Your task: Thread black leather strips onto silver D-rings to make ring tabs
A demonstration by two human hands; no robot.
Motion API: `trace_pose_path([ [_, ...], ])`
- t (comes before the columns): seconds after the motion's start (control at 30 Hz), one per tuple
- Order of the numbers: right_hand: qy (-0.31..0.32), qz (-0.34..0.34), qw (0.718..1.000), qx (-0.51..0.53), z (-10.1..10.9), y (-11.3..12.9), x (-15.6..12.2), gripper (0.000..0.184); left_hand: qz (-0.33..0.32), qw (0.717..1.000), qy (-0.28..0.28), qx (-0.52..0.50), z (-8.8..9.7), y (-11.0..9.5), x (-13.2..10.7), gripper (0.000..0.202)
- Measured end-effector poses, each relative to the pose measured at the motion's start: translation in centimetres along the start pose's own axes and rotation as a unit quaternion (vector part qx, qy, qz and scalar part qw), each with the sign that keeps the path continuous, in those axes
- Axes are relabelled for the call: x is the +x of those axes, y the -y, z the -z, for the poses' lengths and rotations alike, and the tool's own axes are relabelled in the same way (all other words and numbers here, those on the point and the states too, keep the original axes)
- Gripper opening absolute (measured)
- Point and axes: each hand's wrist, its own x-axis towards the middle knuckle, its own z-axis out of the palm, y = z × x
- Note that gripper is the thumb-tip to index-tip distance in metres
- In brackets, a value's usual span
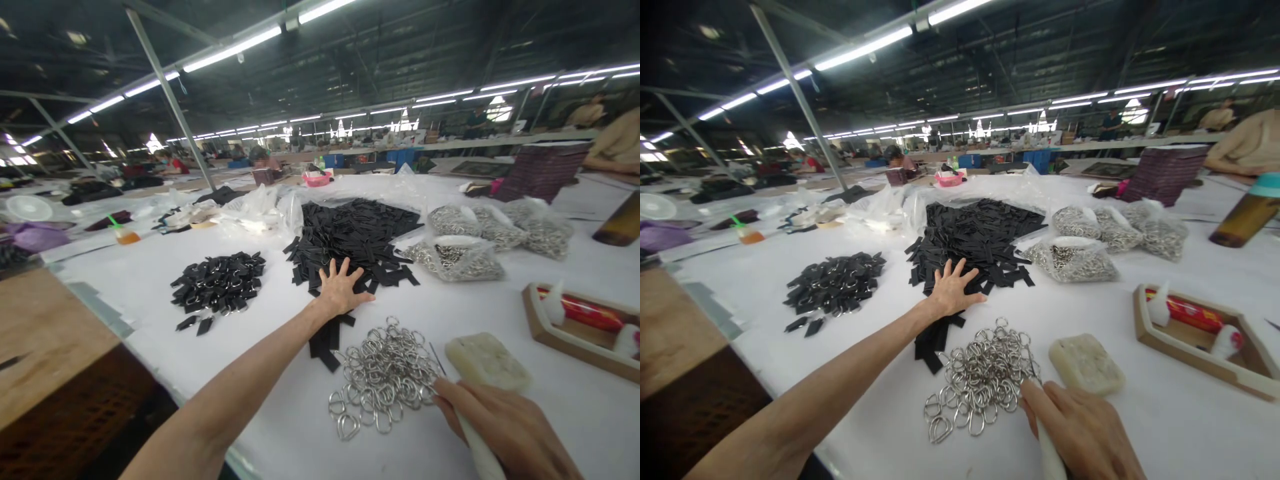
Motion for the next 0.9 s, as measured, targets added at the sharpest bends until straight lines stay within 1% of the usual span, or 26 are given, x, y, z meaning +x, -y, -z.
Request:
trace_pose_path([
  [0.07,0.000,0.010,1.000,-0.005,0.1,-0.4,-0.2,0.022,0.028,1.000,-0.001,0.000,-0.7,0.3,1.3,0.073],
  [0.1,0.004,0.012,1.000,-0.004,0.2,-0.5,-0.3,0.022,0.037,0.999,-0.004,0.001,-1.0,0.5,1.6,0.068],
  [0.2,0.019,0.003,1.000,0.010,0.3,-0.4,-0.3,0.021,0.042,0.999,-0.021,0.011,-1.4,0.9,1.1,0.051],
  [0.27,0.027,-0.013,0.999,0.027,0.3,-0.1,-0.3,0.020,0.038,0.999,-0.032,0.019,-1.3,1.1,0.0,0.042],
  [0.37,0.026,-0.035,0.998,0.044,0.4,0.4,-0.1,0.020,0.031,0.998,-0.046,0.028,-0.7,1.2,-2.1,0.034],
  [0.57,0.061,-0.019,0.997,0.044,0.3,0.8,-0.1,0.022,0.017,0.998,-0.058,0.012,0.4,1.5,-5.9,0.030],
  [0.63,0.059,-0.017,0.997,0.043,0.3,0.9,-0.1,0.022,0.013,0.998,-0.055,-0.003,0.9,1.6,-6.7,0.030],
  [0.73,0.035,-0.016,0.998,0.054,0.4,1.1,0.0,0.023,0.001,0.999,-0.037,-0.034,1.7,1.8,-7.9,0.031],
  [0.83,0.023,-0.021,0.998,0.060,0.5,1.3,0.0,0.024,-0.016,0.998,-0.011,-0.064,2.8,2.0,-9.3,0.035],
  [0.9,0.024,-0.025,0.998,0.058,0.6,1.3,0.0,0.024,-0.018,0.996,-0.010,-0.088,3.6,2.2,-10.5,0.036],
])
